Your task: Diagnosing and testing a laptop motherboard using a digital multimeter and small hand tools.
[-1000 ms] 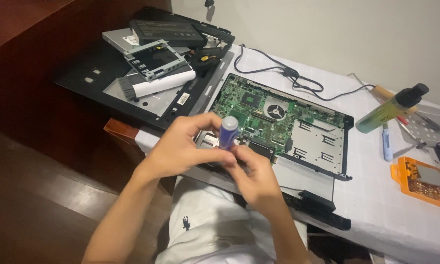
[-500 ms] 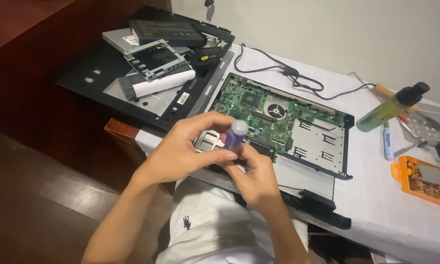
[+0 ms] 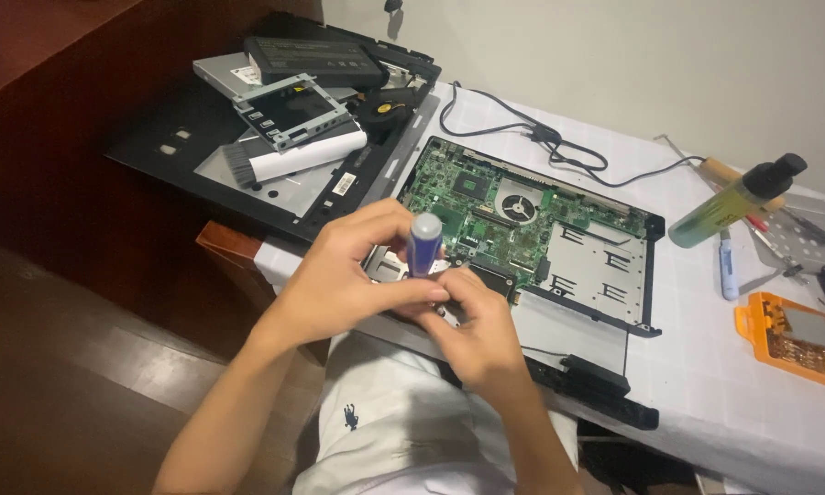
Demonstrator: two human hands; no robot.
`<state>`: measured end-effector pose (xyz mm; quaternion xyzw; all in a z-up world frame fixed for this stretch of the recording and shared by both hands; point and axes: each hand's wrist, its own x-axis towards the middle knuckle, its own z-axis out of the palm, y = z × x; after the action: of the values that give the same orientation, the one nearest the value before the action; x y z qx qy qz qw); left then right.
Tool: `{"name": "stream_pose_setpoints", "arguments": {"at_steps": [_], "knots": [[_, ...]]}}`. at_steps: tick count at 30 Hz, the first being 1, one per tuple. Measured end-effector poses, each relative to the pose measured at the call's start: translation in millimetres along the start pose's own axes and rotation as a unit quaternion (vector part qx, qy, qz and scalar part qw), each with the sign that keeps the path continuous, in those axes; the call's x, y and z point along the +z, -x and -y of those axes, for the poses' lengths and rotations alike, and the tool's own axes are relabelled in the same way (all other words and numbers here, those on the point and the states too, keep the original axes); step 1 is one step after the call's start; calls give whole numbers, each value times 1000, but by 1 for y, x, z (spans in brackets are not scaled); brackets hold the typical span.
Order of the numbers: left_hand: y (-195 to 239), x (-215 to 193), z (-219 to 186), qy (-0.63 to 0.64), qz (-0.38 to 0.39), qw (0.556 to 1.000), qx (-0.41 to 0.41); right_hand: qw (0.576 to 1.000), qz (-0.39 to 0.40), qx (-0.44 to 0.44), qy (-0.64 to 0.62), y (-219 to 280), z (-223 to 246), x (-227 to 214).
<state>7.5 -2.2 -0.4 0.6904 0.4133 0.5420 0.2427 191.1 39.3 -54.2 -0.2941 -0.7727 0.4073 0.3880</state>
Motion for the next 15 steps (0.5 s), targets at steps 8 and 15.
{"name": "stream_pose_setpoints", "arguments": {"at_steps": [8, 15], "knots": [[1, -4, -17, 75, 55, 994, -60, 998, 54, -23, -7, -2, 13, -14], [4, 3, -11, 2, -27, 997, -69, 966, 180, 13, 185, -7, 20, -24]]}}
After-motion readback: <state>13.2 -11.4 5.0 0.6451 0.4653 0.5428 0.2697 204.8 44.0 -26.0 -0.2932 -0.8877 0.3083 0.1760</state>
